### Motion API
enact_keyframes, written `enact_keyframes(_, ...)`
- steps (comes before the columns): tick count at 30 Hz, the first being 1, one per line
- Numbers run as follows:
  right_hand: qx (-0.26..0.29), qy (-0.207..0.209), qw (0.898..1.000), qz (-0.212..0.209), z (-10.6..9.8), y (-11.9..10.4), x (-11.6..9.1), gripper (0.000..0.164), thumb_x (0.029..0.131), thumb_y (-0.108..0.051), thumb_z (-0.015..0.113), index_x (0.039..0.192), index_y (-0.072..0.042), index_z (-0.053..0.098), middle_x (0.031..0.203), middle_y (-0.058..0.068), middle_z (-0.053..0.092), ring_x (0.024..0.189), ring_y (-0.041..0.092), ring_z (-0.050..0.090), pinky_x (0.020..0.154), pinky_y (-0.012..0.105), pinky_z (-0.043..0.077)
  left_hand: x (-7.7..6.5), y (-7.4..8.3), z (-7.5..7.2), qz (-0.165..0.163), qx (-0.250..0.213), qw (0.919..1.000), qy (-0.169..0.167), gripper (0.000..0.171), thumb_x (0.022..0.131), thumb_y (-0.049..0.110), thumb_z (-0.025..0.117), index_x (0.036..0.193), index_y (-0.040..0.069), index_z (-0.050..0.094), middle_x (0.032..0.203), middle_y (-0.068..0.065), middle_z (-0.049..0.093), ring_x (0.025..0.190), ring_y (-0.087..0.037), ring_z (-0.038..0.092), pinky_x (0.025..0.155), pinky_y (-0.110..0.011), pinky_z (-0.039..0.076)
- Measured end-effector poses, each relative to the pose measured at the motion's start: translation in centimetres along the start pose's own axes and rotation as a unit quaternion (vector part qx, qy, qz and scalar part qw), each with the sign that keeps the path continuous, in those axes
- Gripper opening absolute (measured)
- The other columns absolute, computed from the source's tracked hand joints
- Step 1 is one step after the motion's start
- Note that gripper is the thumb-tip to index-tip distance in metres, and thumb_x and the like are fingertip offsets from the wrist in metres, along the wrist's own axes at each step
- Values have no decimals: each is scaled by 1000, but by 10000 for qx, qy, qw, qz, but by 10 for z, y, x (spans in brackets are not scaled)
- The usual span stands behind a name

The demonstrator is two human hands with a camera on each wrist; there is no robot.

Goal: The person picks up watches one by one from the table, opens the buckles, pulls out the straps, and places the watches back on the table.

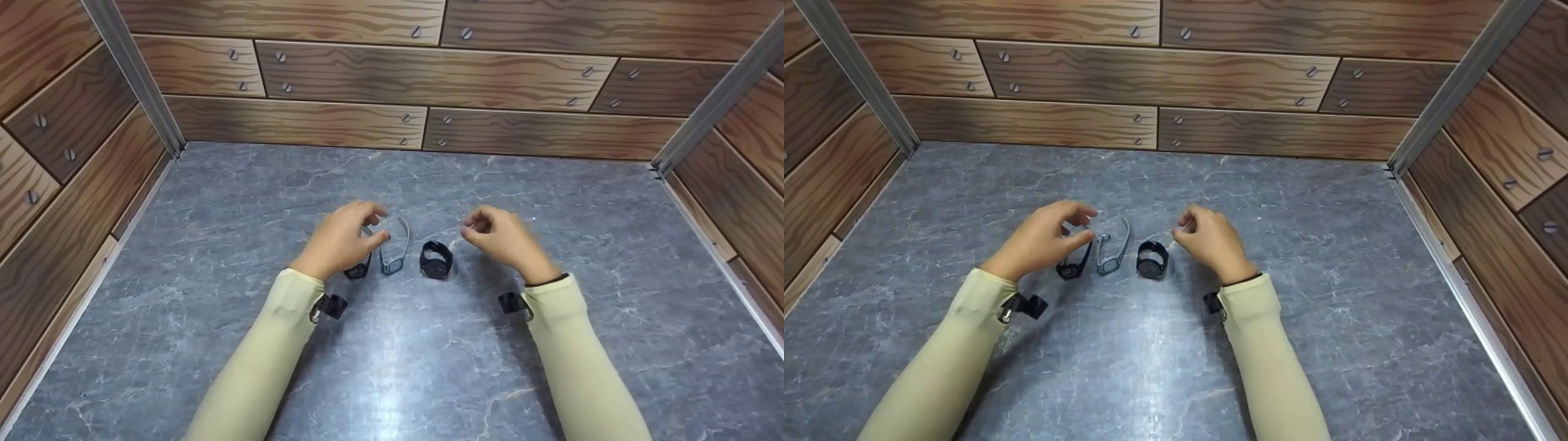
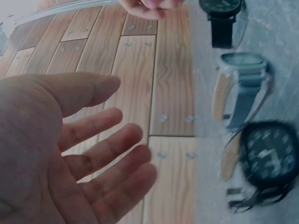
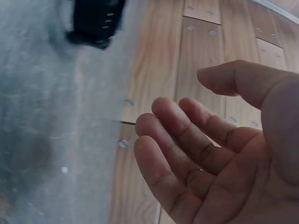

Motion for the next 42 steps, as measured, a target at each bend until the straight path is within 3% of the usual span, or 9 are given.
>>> enact_keyframes(7,4,-474,9988,135,19,12,5,20,95,-19,72,102,-1,70,91,10,71,78,18,61,68,30,50,3,-1,16,-42,-193,9993,-321,32,101,30,69,125,9,69,115,-8,71,106,-25,67,93,-42,54)
enact_keyframes(13,18,-1035,9938,406,30,20,5,20,97,-22,71,100,-3,68,84,7,69,68,14,61,60,28,51,4,0,21,-63,-243,9986,-458,29,98,25,72,120,6,70,108,-5,72,101,-23,68,91,-41,54)
enact_keyframes(17,56,-1150,9921,503,33,22,4,20,96,-24,72,97,-4,69,78,5,68,65,14,60,56,28,50,4,1,24,-48,-262,9982,-535,30,98,24,72,121,6,71,108,-6,72,101,-22,68,91,-41,54)
enact_keyframes(26,435,-1057,9910,698,40,24,4,17,95,-17,73,95,-1,70,75,2,68,61,10,61,55,23,50,2,2,26,-90,-248,9978,-616,29,99,25,71,121,7,71,104,-2,73,95,-19,67,89,-39,55)
enact_keyframes(35,517,-857,9922,739,47,22,6,12,94,-11,72,93,1,69,74,1,66,60,8,60,53,20,48,1,8,26,225,-268,9979,-552,24,100,24,69,118,8,73,99,-1,72,90,-16,67,85,-37,55)
enact_keyframes(42,116,-142,9995,255,37,17,8,5,88,-6,68,86,-1,70,77,5,69,65,11,59,59,24,47,0,9,24,288,-290,9983,-410,22,101,25,68,116,10,74,100,1,73,90,-14,67,84,-36,55)
Point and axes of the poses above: each hand's wrist, its own x-axis towards the middle knuckle, its own z-axis out of the palm, y = z × x, the point moved 5 cm from there along x, towards the middle knuckle
